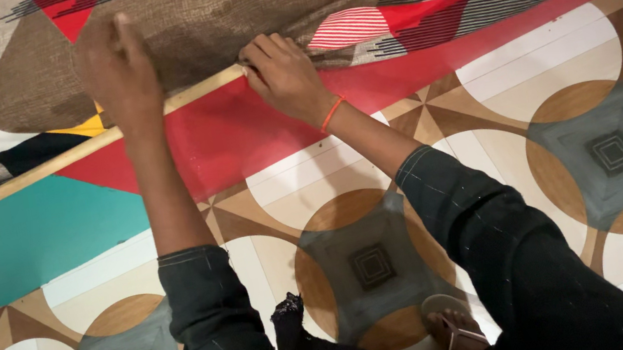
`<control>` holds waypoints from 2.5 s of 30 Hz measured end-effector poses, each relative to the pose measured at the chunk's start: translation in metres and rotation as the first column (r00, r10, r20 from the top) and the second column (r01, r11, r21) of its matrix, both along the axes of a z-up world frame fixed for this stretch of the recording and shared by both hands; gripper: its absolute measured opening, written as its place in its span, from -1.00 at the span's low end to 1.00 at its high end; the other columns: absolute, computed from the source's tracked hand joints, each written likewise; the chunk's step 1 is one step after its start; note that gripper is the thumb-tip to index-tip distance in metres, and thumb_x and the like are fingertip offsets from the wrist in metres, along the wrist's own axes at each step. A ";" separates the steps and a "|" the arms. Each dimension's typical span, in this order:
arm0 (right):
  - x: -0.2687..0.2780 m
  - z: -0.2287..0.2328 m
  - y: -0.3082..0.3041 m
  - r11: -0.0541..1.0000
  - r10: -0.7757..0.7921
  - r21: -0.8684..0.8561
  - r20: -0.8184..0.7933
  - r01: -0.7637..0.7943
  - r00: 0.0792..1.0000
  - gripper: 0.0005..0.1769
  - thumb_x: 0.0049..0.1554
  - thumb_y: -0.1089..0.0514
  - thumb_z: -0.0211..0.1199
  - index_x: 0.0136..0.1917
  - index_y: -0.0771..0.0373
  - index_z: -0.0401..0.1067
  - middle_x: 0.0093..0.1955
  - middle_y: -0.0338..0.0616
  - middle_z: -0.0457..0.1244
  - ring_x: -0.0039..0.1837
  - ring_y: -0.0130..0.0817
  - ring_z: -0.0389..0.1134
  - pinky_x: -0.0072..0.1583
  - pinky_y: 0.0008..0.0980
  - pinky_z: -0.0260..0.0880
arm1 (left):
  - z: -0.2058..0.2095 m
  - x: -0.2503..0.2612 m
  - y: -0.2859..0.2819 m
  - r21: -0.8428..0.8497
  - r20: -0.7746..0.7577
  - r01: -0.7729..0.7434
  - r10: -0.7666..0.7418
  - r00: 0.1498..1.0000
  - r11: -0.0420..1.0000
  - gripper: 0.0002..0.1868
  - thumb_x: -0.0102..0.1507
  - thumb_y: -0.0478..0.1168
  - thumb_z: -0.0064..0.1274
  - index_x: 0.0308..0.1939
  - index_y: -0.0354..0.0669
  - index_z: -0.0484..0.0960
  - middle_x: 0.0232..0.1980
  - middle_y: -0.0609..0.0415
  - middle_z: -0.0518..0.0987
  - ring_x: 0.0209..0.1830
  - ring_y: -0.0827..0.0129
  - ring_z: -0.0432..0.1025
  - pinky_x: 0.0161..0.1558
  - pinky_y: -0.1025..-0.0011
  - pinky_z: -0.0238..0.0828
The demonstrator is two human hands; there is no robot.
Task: The person folds a large, colorful patterned cloth on a wooden board. They smooth the fabric and fold the edges over the board's edge, working methodically across the surface.
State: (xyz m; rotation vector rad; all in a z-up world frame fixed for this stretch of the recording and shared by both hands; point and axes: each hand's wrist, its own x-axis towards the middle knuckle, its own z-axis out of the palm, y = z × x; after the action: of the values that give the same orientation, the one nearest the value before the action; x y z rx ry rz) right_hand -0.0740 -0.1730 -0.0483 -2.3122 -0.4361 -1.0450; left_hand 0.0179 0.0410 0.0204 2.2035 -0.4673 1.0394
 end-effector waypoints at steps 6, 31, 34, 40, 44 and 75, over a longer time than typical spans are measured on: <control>0.002 0.004 0.003 1.000 0.001 -0.005 0.024 -0.001 1.000 -0.87 0.25 0.16 0.26 0.05 0.23 0.44 0.01 -0.15 0.27 0.08 -0.12 0.28 0.13 -0.13 0.26 | -0.035 0.026 0.040 0.145 -0.135 -0.245 0.265 0.955 0.959 -0.38 0.55 0.13 -0.13 0.54 -0.19 0.26 0.56 -0.29 0.22 0.57 -0.22 -0.01 0.43 -0.18 -0.16; 0.051 -0.035 0.044 0.953 -0.198 -0.248 -0.080 0.173 0.977 -0.67 0.39 0.07 0.08 -0.10 0.31 0.47 -0.11 0.16 0.35 0.01 0.17 0.32 0.09 0.08 0.24 | -0.076 -0.013 0.134 0.002 -0.078 -0.402 0.401 0.913 0.916 -0.26 0.49 0.12 -0.12 0.61 -0.21 0.06 0.63 -0.14 0.13 0.65 0.03 0.04 0.60 0.00 -0.14; 0.055 -0.039 0.049 0.946 -0.238 -0.241 -0.057 0.218 0.969 -0.67 0.36 0.07 0.10 -0.12 0.32 0.49 -0.11 0.17 0.37 0.00 0.18 0.35 0.08 0.12 0.27 | -0.090 -0.025 0.149 0.156 -0.091 -0.381 0.397 0.913 0.911 -0.27 0.46 0.15 -0.15 0.55 -0.24 0.16 0.56 -0.20 0.19 0.56 0.08 0.10 0.54 -0.06 -0.19; 0.056 -0.031 0.054 0.950 -0.252 -0.220 -0.121 0.221 0.960 -0.61 0.38 0.05 0.09 -0.15 0.31 0.53 -0.14 0.23 0.38 -0.05 0.25 0.37 0.10 0.19 0.30 | -0.094 -0.040 0.168 0.410 -0.083 -0.279 0.341 0.936 0.868 -0.51 0.45 0.18 -0.16 0.19 -0.10 0.54 0.20 -0.02 0.50 0.37 0.07 0.26 0.47 -0.17 -0.14; 0.059 -0.025 0.058 0.931 -0.291 -0.248 -0.064 0.267 0.954 -0.63 0.32 0.05 0.12 -0.18 0.33 0.54 -0.20 0.23 0.37 -0.11 0.22 0.39 0.05 0.16 0.33 | -0.085 -0.037 0.166 0.404 -0.045 -0.308 0.355 0.934 0.861 -0.55 0.38 0.19 -0.12 -0.01 -0.08 0.61 0.06 0.02 0.57 0.23 0.12 0.35 0.37 -0.22 -0.03; 0.016 0.036 -0.007 0.978 0.208 0.020 -0.145 -0.208 0.967 -0.89 0.24 0.21 0.22 0.01 0.29 0.48 0.01 0.02 0.33 0.11 0.03 0.34 0.15 -0.07 0.32 | -0.088 0.005 -0.033 0.444 -0.279 0.054 0.081 0.957 0.895 -0.37 0.40 0.16 -0.18 -0.55 -0.15 0.70 -0.46 -0.25 0.64 -0.44 -0.20 0.56 -0.31 -0.10 0.49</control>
State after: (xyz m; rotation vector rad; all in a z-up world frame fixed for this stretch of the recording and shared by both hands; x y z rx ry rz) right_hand -0.0585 -0.1802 -0.0126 -2.2628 -0.6021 -0.7695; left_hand 0.0228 0.0082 -0.0672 2.7182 -0.6027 0.6335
